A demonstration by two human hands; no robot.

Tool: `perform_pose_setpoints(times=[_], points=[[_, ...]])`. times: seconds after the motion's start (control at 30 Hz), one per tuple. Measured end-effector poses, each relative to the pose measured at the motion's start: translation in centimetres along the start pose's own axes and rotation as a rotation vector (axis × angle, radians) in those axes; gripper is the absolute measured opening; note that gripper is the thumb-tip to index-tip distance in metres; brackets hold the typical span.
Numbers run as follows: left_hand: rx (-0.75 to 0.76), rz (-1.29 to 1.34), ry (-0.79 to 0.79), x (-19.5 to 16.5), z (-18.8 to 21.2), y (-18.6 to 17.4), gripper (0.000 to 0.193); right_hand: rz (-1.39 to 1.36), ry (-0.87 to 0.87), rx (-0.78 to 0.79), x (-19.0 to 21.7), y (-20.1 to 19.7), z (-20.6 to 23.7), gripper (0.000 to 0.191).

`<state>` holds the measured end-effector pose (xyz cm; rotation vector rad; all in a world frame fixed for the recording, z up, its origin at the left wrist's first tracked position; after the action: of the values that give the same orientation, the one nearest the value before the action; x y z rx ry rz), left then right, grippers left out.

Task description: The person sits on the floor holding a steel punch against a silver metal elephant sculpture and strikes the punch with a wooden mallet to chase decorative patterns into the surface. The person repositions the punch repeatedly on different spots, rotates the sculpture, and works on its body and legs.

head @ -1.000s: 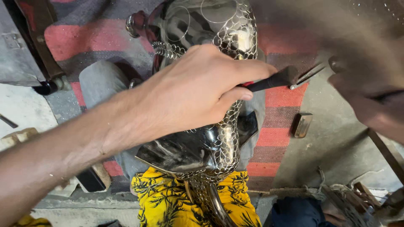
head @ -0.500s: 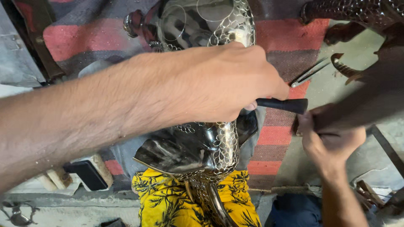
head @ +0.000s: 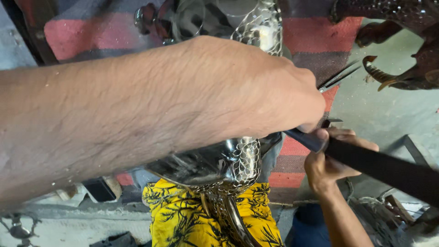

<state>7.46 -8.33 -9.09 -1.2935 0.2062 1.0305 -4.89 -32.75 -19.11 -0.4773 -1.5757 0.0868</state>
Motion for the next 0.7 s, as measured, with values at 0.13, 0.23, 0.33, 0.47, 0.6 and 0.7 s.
perform_pose_setpoints(times=[0.13,0.23,0.33,0.47,0.6,0.7], points=[[-0.243,0.003,0.063,-0.2,1.4,0.4,0.042,0.461,-0.143,0.363,-0.4,0.3,-0.7,0.019],[-0.502,0.312,0.001,0.7,3.2,0.2,0.044,0.101,0.224,0.346,-1.1,-0.4,-1.7,0.018],[-0.639,0.574,-0.211,1.6,4.9,1.3,0.045,-0.150,0.347,0.362,-0.4,-0.6,-4.1,0.022],[-0.906,0.627,-0.188,1.2,6.5,3.2,0.044,-0.432,0.273,0.584,2.5,0.0,-8.3,0.024],[-0.886,0.605,-0.183,1.5,7.1,4.2,0.043,-0.050,0.176,0.843,4.2,0.1,-12.2,0.019],[-0.846,0.580,-0.181,1.7,7.2,4.0,0.045,0.487,0.202,0.928,2.2,-0.1,-14.6,0.018]])
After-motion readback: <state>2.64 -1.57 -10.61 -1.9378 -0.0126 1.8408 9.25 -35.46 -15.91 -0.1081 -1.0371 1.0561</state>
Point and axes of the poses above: each hand's wrist, its own z-axis away from the middle knuckle, its own y-axis out of the palm, x = y × z, the point moved 3 cm from there along -z, towards the middle knuckle, and after that the axes turned 2 degrees about -z, right-handed, at the moved point
